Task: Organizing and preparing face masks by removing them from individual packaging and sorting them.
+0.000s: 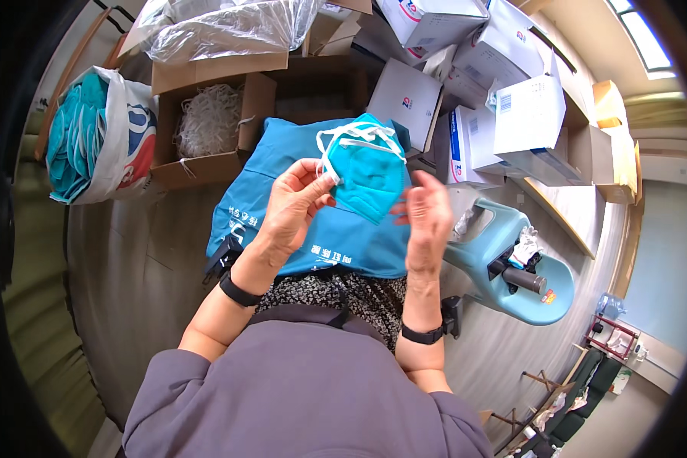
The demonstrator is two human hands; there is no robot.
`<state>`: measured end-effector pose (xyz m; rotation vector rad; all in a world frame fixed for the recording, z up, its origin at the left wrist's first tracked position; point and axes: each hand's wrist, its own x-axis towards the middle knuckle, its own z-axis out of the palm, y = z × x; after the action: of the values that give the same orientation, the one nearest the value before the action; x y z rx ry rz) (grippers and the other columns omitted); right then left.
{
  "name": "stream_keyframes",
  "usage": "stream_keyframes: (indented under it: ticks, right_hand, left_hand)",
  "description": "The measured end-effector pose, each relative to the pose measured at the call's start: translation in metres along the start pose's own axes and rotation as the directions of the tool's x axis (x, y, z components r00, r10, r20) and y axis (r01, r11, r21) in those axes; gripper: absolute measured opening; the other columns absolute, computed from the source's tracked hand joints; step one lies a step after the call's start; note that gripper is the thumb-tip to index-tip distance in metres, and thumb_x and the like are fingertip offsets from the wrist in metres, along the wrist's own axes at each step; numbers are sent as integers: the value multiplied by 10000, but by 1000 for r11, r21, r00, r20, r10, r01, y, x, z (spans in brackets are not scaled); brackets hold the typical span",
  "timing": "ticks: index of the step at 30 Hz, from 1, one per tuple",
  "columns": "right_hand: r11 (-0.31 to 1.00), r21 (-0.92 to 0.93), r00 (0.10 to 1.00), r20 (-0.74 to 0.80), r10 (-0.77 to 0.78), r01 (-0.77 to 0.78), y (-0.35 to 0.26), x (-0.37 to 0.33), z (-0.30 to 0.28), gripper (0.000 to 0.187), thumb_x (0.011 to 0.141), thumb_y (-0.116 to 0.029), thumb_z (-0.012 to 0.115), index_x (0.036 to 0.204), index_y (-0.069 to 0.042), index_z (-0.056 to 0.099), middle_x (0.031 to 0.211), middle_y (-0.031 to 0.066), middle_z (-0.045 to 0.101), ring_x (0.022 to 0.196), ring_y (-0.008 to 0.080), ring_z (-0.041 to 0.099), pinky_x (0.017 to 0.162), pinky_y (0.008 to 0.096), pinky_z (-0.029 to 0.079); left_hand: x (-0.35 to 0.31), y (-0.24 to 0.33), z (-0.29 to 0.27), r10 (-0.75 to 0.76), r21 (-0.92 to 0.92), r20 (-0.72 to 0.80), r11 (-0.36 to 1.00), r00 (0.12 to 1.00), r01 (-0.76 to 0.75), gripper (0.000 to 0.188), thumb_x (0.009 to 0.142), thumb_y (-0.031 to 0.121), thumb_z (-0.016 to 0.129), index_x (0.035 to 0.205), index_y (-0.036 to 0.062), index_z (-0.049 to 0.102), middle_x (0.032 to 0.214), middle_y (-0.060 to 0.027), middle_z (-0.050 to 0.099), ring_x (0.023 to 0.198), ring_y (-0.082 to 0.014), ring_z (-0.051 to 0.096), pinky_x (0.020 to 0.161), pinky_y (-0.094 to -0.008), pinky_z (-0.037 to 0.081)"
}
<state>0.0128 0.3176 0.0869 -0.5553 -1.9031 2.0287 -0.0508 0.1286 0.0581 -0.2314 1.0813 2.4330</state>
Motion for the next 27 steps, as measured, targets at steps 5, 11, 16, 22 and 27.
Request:
stream_keyframes:
  ticks: [5, 11, 16, 22, 27]
  right_hand:
    - [953, -236, 975, 158, -155, 190, -12, -18, 19, 168, 961, -112, 653, 1066, 14, 617, 796, -23, 629, 693, 33, 534, 612, 194, 440]
    - [915, -361, 974, 195, -114, 180, -24, -8, -10, 98, 954, -71, 646, 969, 26, 644, 811, -18, 636, 705, 20, 518, 623, 194, 434]
    - [896, -379, 971, 26, -240, 231, -24, -3, -9, 93, 965, -63, 625, 952, 28, 643, 820, -12, 651, 710, 20, 530, 616, 197, 435]
    - [831, -413, 924, 78, -375, 372, -23, -5, 1, 150, 961, -85, 638, 1028, 49, 632, 825, 16, 649, 729, 62, 541, 649, 222, 455]
    - [785, -478, 918, 163, -362, 394, -29, -10, 1, 158, 946, -79, 655, 1058, 32, 641, 814, 29, 645, 730, 73, 538, 665, 225, 459]
  left_hand:
    - [-3, -12, 4, -201, -62, 117, 976, 973, 209, 132, 942, 145, 678, 1034, 69, 621, 1012, -33, 679, 897, -98, 644, 769, -254, 527]
    - [12, -3, -24, -25, -157, -40, 987, 999, 18, 117, 995, 204, 595, 1008, 88, 609, 903, -21, 654, 873, -144, 654, 773, -273, 526]
    - [5, 3, -36, 35, -65, -155, 997, 987, -46, 61, 962, 135, 627, 1010, 114, 596, 938, -7, 632, 865, -117, 631, 749, -244, 500]
    - [-11, 21, -49, 11, 768, 325, 580, 945, -271, 444, 817, 56, 743, 1231, 84, 586, 1195, -71, 635, 1105, -187, 601, 913, -324, 475]
    - [-14, 39, -20, 225, 738, 446, 456, 866, -498, 532, 784, 112, 786, 1280, 82, 594, 1282, -108, 607, 1214, -272, 554, 1037, -397, 426]
